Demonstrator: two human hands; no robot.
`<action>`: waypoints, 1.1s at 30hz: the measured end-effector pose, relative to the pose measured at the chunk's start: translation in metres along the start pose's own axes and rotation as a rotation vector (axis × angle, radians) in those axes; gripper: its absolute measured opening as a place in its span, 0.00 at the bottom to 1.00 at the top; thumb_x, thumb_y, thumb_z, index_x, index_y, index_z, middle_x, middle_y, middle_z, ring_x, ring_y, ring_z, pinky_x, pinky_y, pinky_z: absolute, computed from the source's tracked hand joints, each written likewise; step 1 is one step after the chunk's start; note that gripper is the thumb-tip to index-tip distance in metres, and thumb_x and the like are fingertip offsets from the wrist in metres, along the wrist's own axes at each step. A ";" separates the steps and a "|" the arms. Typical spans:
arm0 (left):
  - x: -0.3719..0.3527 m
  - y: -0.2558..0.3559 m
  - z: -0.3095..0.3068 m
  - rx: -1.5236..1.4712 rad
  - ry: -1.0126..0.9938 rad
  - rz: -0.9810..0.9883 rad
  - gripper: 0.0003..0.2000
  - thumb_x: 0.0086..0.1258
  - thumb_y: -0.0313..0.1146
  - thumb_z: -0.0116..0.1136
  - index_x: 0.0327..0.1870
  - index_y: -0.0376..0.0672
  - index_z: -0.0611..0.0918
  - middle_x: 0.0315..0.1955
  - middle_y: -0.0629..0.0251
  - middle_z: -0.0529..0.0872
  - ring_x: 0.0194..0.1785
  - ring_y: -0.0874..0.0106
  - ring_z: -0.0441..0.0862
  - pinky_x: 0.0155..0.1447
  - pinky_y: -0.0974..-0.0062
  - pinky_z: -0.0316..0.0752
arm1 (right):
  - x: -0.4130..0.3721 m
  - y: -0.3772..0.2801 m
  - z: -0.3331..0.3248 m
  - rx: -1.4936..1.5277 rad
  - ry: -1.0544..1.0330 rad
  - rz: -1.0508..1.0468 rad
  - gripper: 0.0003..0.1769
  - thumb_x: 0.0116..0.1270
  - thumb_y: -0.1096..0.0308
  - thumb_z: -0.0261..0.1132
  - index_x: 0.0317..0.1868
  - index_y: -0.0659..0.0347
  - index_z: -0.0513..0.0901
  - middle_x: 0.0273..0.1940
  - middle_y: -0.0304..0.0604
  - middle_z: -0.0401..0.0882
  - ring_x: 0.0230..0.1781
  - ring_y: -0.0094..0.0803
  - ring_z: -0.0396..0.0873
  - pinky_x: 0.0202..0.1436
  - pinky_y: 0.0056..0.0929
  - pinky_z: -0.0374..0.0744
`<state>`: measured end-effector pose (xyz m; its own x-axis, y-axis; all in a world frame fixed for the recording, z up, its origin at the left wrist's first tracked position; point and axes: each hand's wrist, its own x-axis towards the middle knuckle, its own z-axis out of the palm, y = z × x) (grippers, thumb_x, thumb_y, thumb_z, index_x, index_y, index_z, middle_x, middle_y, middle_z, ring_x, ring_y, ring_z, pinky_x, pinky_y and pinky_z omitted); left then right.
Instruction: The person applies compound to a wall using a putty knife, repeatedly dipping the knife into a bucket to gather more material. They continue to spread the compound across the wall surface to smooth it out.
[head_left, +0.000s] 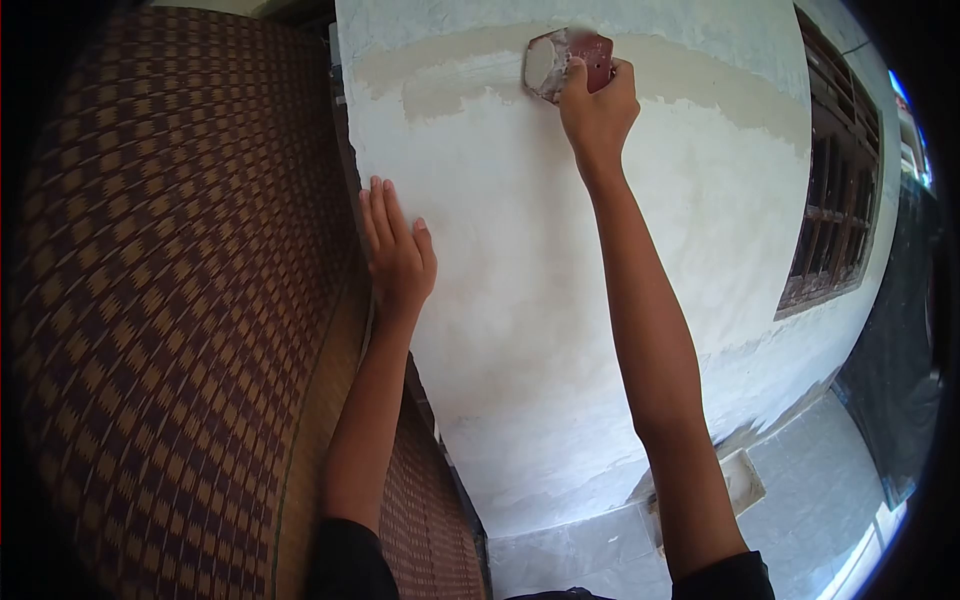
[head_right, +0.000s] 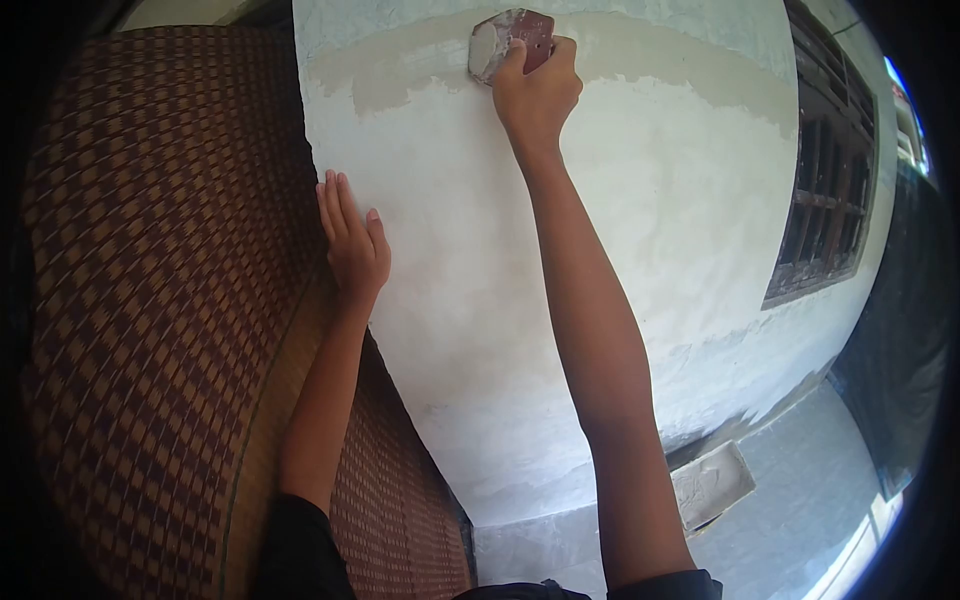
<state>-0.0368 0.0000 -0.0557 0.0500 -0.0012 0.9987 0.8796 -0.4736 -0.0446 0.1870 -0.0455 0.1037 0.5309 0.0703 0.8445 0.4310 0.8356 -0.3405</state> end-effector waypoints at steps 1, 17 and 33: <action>0.002 0.000 -0.001 0.002 0.005 0.006 0.29 0.78 0.34 0.43 0.78 0.33 0.55 0.77 0.48 0.54 0.80 0.46 0.48 0.79 0.52 0.54 | -0.005 -0.010 0.006 0.058 -0.045 -0.018 0.17 0.67 0.68 0.65 0.48 0.73 0.75 0.36 0.59 0.86 0.35 0.48 0.88 0.41 0.39 0.83; -0.001 0.001 0.000 0.009 -0.027 -0.019 0.30 0.78 0.33 0.43 0.78 0.33 0.54 0.78 0.49 0.53 0.81 0.48 0.47 0.79 0.53 0.55 | -0.012 -0.006 0.021 0.043 0.014 -0.109 0.15 0.67 0.67 0.63 0.46 0.71 0.75 0.36 0.58 0.86 0.37 0.47 0.87 0.44 0.40 0.82; 0.000 0.000 -0.002 -0.018 -0.014 -0.007 0.30 0.78 0.33 0.44 0.77 0.33 0.55 0.78 0.48 0.54 0.80 0.47 0.48 0.79 0.52 0.54 | -0.007 -0.036 0.006 -0.026 0.106 -0.301 0.16 0.70 0.65 0.64 0.49 0.69 0.75 0.37 0.55 0.87 0.36 0.45 0.87 0.45 0.37 0.82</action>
<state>-0.0381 -0.0019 -0.0561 0.0502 0.0145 0.9986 0.8715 -0.4891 -0.0367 0.1630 -0.0724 0.1122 0.4488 -0.2362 0.8619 0.5982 0.7959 -0.0934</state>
